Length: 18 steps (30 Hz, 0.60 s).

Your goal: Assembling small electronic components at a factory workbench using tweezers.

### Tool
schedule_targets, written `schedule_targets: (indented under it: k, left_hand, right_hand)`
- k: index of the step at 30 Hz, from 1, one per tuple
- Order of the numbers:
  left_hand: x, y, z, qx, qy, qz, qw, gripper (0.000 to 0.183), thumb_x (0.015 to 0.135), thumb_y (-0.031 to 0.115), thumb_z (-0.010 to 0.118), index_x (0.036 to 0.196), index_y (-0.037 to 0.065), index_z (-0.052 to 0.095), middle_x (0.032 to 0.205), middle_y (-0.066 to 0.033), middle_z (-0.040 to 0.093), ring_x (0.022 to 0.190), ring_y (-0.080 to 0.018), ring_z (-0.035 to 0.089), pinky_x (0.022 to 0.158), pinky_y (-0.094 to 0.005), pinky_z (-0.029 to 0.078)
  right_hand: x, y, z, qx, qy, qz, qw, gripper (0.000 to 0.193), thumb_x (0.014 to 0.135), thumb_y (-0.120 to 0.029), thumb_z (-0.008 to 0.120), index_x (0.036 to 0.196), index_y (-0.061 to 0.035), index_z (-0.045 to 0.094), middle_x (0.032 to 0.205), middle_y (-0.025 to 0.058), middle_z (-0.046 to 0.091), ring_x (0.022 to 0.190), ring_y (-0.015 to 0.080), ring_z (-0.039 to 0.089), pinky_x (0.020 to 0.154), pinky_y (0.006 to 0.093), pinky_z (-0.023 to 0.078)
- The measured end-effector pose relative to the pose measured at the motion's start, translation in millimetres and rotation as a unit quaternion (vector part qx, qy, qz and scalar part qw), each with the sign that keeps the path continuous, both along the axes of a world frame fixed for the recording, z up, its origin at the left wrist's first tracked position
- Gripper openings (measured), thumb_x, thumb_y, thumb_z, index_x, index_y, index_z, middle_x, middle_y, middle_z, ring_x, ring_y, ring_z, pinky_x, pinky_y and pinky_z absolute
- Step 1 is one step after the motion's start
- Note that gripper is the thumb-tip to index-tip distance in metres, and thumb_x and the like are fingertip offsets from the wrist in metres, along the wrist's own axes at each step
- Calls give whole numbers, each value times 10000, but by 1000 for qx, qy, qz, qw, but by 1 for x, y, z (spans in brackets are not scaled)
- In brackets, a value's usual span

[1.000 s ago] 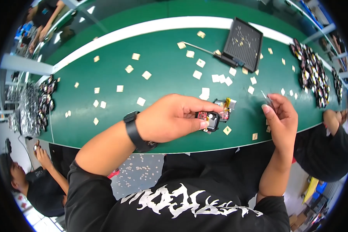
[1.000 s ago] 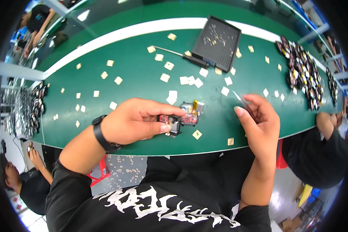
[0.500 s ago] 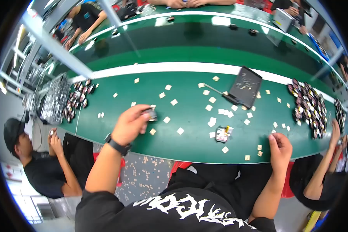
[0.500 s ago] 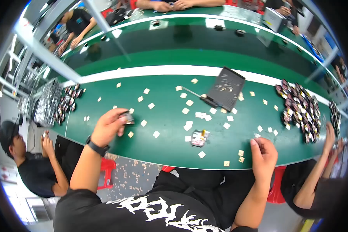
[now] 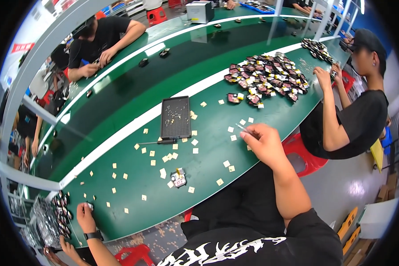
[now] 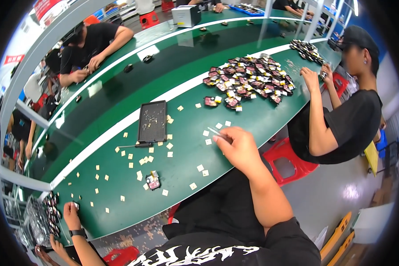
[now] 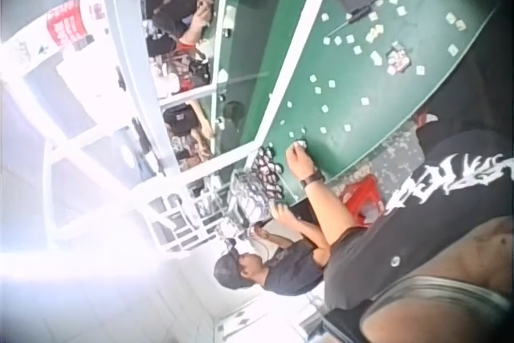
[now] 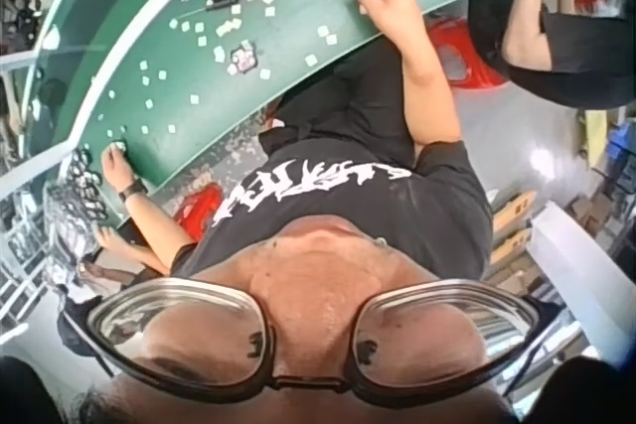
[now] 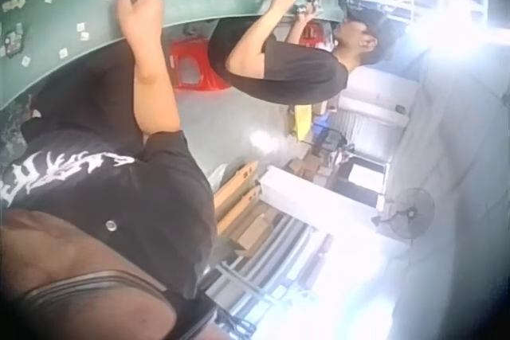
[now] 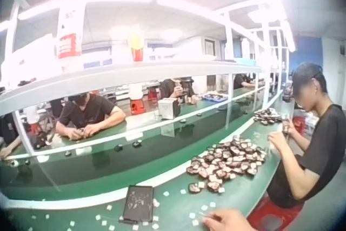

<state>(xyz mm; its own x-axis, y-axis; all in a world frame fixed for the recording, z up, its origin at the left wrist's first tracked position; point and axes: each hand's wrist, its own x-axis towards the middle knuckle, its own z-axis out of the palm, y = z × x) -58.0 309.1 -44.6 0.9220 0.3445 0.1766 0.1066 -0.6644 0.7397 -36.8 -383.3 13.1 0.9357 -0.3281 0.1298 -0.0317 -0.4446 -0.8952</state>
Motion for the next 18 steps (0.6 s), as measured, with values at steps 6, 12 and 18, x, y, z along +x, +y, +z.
schedule_targets:
  k: [6,12,18]
  left_hand:
    - [9,14,10,142,14,31,989,232,1007,201,592,921,-12,627,843,-88,583,747,-194,542,712,-336,448]
    - [17,0,22,365,3,128,922,245,969,220,624,968,-24,636,996,-176,608,921,-342,588,837,-457,451]
    - [22,-146,69,364,-121,-9,923,240,902,148,675,1076,-14,644,1254,-219,587,1173,-417,535,996,-493,422]
  right_hand:
    - [38,-41,8,-304,-41,-109,945,323,841,-255,784,771,-3,593,850,143,580,765,356,633,654,438,507]
    - [99,-68,9,-460,-70,-122,877,182,846,-183,705,989,-79,664,1081,116,617,904,342,652,743,452,552]
    - [150,-51,3,-469,60,-130,872,243,941,-216,588,1151,-109,649,1258,138,619,1126,428,585,874,644,505]
